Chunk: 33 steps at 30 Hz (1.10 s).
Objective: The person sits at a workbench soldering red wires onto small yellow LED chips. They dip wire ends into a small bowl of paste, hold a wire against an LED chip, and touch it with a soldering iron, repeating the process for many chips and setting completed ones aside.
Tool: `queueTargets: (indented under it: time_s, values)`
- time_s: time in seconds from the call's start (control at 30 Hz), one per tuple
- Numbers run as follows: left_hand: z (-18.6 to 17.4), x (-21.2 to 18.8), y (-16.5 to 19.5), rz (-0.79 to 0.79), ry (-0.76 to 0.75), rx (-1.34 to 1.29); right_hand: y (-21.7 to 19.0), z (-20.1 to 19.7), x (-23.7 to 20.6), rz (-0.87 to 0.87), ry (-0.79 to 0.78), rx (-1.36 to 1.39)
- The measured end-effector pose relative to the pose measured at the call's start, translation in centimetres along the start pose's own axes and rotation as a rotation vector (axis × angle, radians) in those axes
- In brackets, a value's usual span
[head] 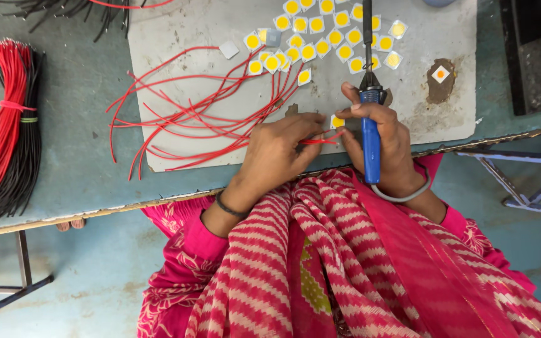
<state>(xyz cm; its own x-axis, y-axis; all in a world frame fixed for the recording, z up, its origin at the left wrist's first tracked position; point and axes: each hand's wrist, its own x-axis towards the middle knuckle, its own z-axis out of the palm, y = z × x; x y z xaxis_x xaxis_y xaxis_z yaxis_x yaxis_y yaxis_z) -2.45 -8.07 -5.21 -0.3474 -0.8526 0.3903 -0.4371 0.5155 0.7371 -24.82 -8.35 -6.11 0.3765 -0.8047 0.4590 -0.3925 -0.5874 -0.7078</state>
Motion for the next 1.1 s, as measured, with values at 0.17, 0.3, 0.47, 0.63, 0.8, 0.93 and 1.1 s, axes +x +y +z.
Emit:
queueTargets:
  time_s: [0.17,0.3,0.47,0.63,0.8,0.93,1.1]
  values:
    - [0.4,0.1,-0.3,0.083,-0.107,0.192,1.3,0.4,-1.0,0.014,0.071,0.068]
    - [0.5,-0.1,-0.4,0.113,-0.128,0.259,2.1,-0.8,-2.9,0.14,0.17,0.24]
    - [1.0,-0.2,-0.5,0.135,-0.138,0.38,3.9,-4.4,-4.4,-0.017,0.461,0.196]
    - [1.2,-0.4,-0.8,0.162,-0.144,0.434,5.2,-7.4,-6.0,0.01,0.654,0.214]
    - [1.1,-0.7,-1.1,0.166,-0.155,0.406,6.5,-8.2,-7.6,0.097,0.774,0.212]
    - [1.1,0.0,-0.9,0.136,-0.165,0.371,7.3,-8.6,-7.3,0.073,0.788,0.225]
    - [1.3,1.4,0.2,0.127,-0.147,0.379,6.7,-14.1,-5.6,0.151,0.927,0.194]
